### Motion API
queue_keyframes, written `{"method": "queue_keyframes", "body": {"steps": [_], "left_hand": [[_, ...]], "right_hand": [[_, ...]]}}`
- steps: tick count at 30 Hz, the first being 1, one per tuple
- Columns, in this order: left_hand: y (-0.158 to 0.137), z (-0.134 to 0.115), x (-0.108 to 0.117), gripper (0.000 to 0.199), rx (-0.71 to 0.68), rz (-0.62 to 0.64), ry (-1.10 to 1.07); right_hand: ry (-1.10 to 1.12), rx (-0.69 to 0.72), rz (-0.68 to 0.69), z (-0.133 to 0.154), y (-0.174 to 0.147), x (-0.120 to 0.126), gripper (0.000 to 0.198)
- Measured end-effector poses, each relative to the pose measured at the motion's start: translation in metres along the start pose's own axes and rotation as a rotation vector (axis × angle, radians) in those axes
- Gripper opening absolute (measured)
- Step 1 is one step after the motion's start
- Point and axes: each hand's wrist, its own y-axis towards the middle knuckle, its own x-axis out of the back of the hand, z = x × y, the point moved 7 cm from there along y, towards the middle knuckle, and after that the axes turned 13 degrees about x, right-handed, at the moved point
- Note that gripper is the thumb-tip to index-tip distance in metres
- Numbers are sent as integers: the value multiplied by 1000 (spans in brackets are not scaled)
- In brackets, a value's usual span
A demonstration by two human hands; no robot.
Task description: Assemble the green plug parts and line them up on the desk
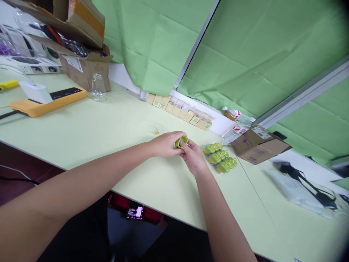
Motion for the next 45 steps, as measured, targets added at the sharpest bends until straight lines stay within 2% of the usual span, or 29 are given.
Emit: {"method": "queue_keyframes", "body": {"steps": [6,13,19,24,29,32,35,38,40,42,45], "left_hand": [[2,4,-5,36,24,13,-46],[3,5,-3,33,45,11,-18],[3,7,-6,31,54,22,12],[3,10,-8,37,46,29,35],[3,9,-7,35,58,21,60],[5,13,2,30,86,-55,87],[8,21,16,26,83,-165,97],[11,29,24,28,56,-230,83],[12,34,25,30,61,-242,82],[13,37,23,30,70,-237,92],[13,39,21,30,74,-219,120]], "right_hand": [[-58,20,35,0,-1,-4,37],[-98,-36,83,0,-2,-3,34],[-156,-19,20,2,-2,0,31],[-127,-33,76,2,-3,-3,29],[-210,-40,68,3,-1,0,32],[-358,43,-14,10,2,12,35],[-688,235,-111,19,3,28,38],[-978,287,37,10,4,27,38],[-1041,263,133,1,5,25,34],[-1012,256,119,0,5,25,33],[-783,245,-5,6,7,27,38]]}}
